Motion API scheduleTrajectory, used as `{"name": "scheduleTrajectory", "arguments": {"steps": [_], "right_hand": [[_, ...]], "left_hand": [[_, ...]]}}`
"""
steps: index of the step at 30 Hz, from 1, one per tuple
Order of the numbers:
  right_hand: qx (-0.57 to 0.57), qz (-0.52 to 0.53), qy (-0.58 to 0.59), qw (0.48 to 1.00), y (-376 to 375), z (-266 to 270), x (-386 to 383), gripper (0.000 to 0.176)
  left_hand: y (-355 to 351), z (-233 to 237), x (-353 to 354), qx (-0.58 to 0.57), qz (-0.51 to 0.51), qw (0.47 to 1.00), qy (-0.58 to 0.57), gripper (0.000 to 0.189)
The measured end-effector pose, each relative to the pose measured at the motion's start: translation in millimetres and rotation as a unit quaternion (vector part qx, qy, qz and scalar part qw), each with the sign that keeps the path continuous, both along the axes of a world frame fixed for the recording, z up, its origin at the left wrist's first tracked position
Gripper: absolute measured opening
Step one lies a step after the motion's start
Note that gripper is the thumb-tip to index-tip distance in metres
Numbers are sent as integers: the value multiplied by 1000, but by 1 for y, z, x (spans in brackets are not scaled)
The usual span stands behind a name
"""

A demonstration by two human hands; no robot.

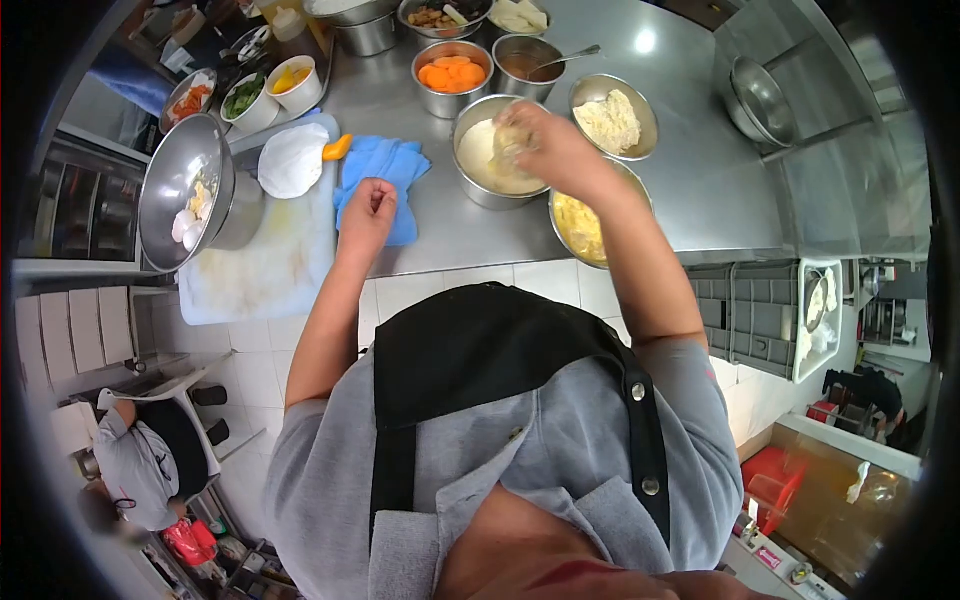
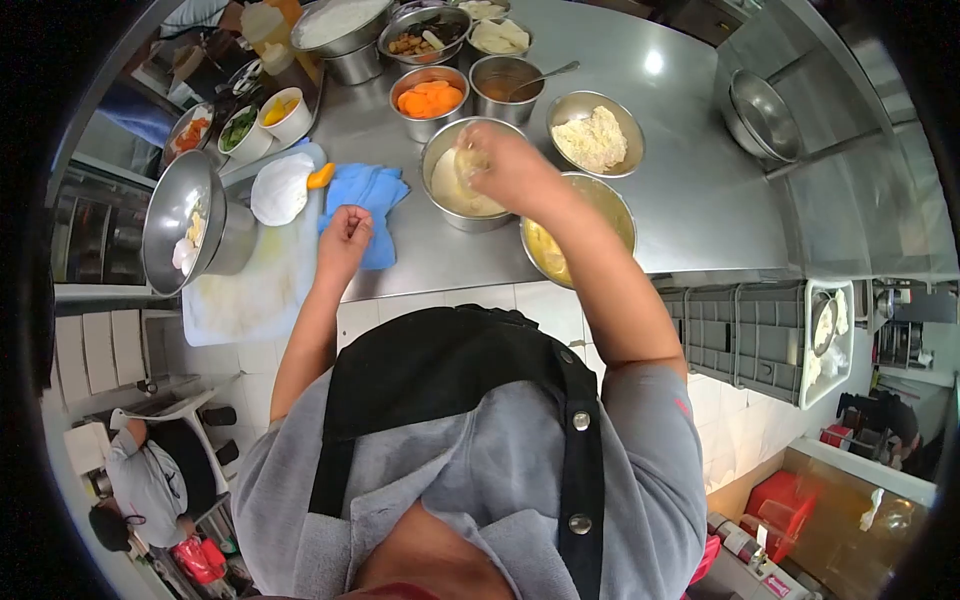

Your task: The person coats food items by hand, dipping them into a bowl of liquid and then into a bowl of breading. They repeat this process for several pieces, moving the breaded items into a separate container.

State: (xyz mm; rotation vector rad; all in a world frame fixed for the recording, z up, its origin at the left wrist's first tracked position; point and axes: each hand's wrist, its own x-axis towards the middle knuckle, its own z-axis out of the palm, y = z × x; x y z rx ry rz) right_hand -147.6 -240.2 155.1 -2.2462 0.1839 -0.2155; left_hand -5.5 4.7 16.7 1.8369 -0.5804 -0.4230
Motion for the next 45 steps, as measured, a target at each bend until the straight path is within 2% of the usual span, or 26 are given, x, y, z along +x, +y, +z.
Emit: {"name": "scheduleTrajectory", "arguments": {"steps": [5,8,11,14,17,20,23,26,27,30,33,36,41,44,45], "right_hand": [[-91,20,211,973,-3,-55,42,42],[-170,13,234,957,-19,-81,56,46],[-173,-13,313,934,-15,-62,58,47],[-221,-31,256,941,-11,-43,55,47],[-165,-66,206,962,-12,-25,48,41],[-284,-33,259,922,-22,-39,51,36],[-329,62,445,830,-6,-32,56,43],[-378,74,416,824,1,-57,58,49],[-409,58,370,832,3,-62,59,61],[-391,20,347,852,6,-67,55,71],[-316,-35,423,849,2,-71,65,68],[-235,-42,366,899,-4,-46,60,67],[-223,-36,217,950,-21,-52,69,39],[-175,-50,265,947,-3,-3,65,40],[-169,-51,271,946,-4,-11,66,42]], "left_hand": [[11,-25,15,2,4,1000,28,9],[11,-22,13,-13,23,998,56,9],[10,-19,10,-30,46,997,56,8],[10,-20,7,-35,47,997,49,9],[11,-23,4,-45,44,997,35,10],[10,-31,3,-49,61,997,-2,9],[7,-30,-3,-49,87,994,-37,7],[6,-27,-6,-44,97,993,-56,7],[6,-25,-6,-40,98,993,-61,7],[5,-22,-8,-40,93,993,-67,7],[6,-26,-7,-35,99,992,-77,7],[8,-30,-5,-29,101,991,-82,8],[6,-25,1,-15,63,997,-53,7],[6,-31,13,13,25,998,-48,5],[5,-31,14,17,28,998,-61,6]]}}
